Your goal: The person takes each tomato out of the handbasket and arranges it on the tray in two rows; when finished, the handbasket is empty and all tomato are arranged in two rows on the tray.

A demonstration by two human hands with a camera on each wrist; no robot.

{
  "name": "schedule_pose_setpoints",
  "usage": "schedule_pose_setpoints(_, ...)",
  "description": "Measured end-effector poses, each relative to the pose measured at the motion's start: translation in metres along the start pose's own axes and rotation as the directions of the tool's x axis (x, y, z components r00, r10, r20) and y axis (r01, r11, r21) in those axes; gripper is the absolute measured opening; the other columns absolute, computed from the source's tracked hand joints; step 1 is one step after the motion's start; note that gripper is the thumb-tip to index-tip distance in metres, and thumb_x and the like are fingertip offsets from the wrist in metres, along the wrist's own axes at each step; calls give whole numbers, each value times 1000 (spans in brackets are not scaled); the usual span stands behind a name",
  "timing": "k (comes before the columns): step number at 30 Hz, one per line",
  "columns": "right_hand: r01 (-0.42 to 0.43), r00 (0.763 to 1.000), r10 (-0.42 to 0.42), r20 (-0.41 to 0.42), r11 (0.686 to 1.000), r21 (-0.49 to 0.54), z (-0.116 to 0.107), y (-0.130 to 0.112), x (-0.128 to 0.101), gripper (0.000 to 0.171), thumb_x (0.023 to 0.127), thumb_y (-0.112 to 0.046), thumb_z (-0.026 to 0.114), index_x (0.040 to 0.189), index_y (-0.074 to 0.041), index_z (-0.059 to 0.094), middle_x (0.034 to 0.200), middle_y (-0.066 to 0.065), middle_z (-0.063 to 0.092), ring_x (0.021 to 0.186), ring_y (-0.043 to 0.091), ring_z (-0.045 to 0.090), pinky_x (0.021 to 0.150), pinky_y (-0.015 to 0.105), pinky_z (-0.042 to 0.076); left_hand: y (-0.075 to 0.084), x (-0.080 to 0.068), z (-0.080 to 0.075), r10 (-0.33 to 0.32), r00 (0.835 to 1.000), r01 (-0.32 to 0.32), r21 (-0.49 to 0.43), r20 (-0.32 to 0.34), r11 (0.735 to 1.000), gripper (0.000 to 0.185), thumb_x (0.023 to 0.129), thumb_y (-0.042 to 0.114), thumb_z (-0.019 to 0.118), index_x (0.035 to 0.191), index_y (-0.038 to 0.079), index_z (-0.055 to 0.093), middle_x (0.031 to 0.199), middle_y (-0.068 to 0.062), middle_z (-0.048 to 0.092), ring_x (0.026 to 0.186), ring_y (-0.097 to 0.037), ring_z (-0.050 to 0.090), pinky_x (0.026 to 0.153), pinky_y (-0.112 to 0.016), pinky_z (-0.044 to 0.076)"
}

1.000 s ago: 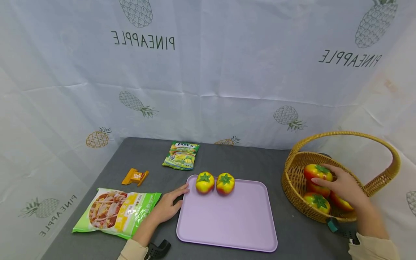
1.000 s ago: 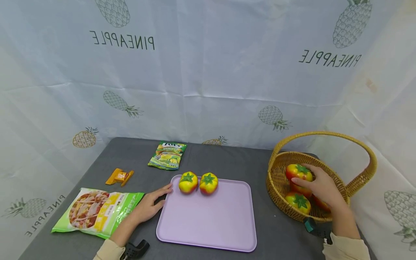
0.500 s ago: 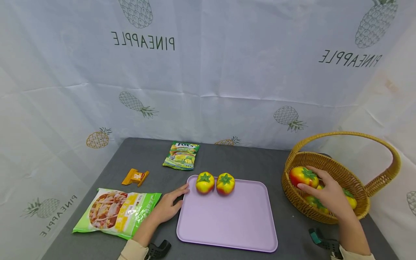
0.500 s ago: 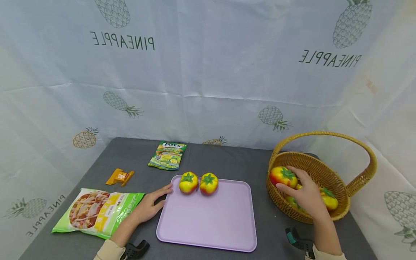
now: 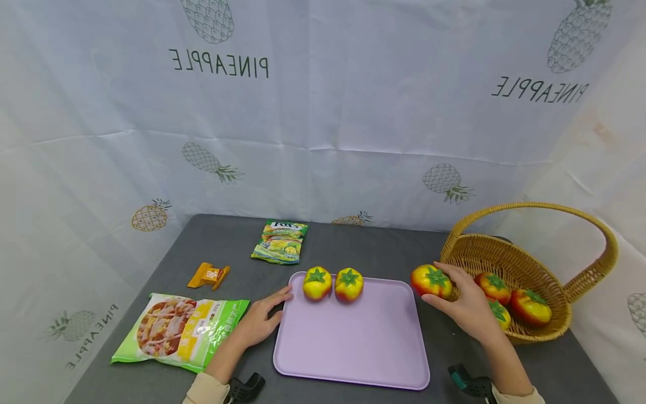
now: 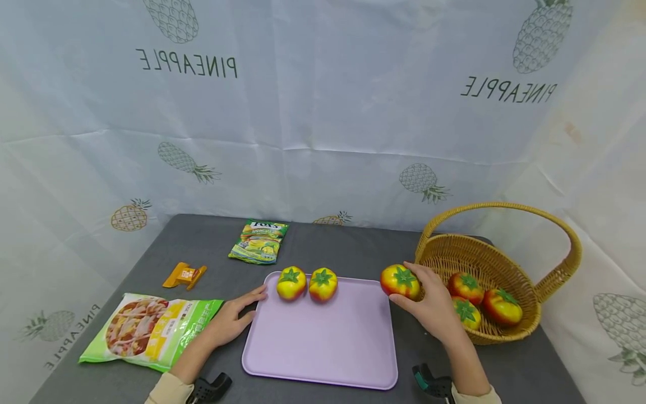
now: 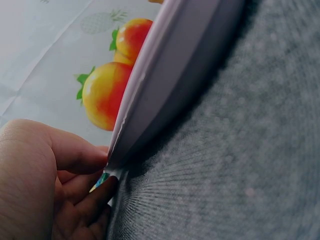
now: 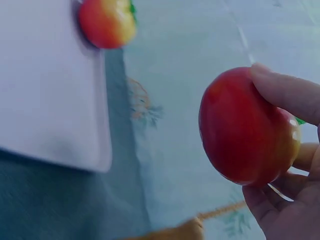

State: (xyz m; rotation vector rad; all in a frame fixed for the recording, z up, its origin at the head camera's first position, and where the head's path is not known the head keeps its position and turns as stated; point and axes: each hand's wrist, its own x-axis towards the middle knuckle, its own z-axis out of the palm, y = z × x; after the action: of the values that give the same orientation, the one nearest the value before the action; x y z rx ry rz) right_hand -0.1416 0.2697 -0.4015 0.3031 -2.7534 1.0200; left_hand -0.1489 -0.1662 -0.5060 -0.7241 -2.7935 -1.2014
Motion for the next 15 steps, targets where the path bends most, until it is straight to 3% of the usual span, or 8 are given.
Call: schedule_pose_setpoints(15,-17,992,12,124,999,43,70,3,26,75,75,-40,77,135,-5,50,130,17,52,114,35,48,92,58,45,0,0,-1,4,1000,-4,-8,-5,1000,41,89,3,51,130,5,57,146,-7,45,133,-27,43,105,-51,38)
